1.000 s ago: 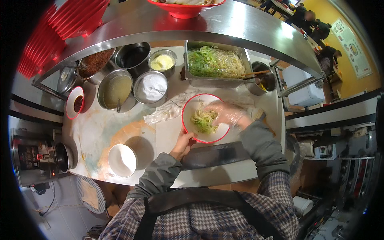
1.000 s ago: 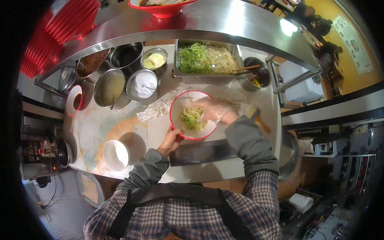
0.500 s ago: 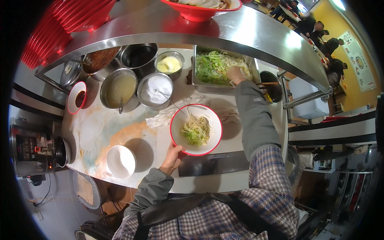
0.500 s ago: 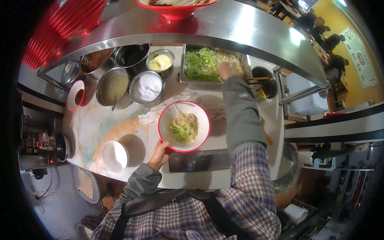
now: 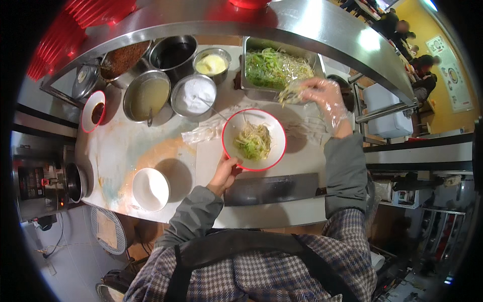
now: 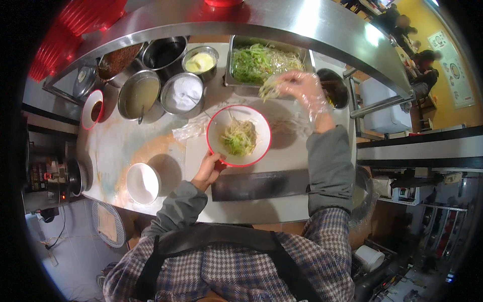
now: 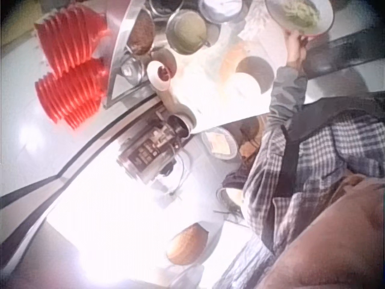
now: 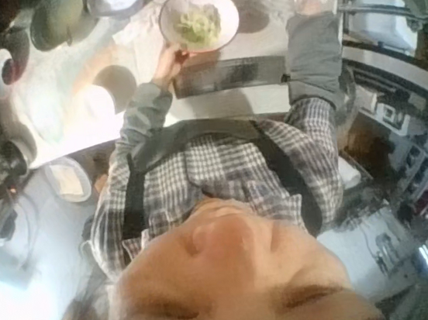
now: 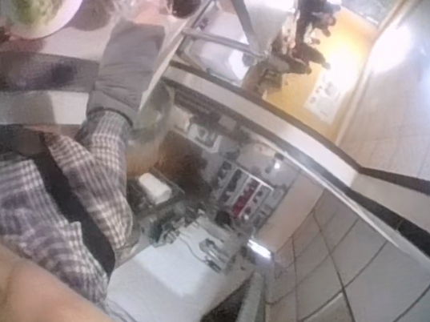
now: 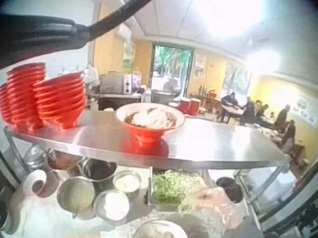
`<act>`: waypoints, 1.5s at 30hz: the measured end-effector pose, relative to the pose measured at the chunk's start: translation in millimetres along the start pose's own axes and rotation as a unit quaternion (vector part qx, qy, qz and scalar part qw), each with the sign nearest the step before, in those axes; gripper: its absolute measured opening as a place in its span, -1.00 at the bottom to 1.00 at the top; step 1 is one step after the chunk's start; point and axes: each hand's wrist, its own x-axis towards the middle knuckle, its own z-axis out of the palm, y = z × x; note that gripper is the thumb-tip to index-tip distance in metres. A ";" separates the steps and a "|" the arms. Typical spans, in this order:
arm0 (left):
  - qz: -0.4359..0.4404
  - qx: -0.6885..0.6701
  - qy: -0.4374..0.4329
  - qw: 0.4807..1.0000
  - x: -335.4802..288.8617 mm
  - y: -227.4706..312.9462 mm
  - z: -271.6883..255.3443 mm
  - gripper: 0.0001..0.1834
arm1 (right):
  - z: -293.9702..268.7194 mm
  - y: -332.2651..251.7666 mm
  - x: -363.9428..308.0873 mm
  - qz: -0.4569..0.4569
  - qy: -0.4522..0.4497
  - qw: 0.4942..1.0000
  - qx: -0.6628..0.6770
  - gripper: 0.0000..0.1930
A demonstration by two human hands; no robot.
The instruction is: The person assembles two bowls of noodles by placing bean sprouts and a thin sheet into bowls, then adding sauces and hot broth. The person then adds chopped green onions and hands the finished bowls to a customer.
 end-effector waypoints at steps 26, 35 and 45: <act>0.047 -0.019 0.063 0.997 -134.5 18.3 -96.3 -0.30 | -15.5 111.7 -61.6 -0.106 0.068 0.923 -0.364 -0.61; 0.063 0.035 0.084 0.994 -127.9 29.5 -81.7 -0.30 | 88.8 -13.3 -83.6 -0.050 0.020 0.990 0.133 -0.47; 0.039 -0.014 0.002 0.999 -138.8 57.8 -102.4 -0.26 | 251.8 -18.6 -128.9 -0.070 -0.096 0.993 -0.011 -0.52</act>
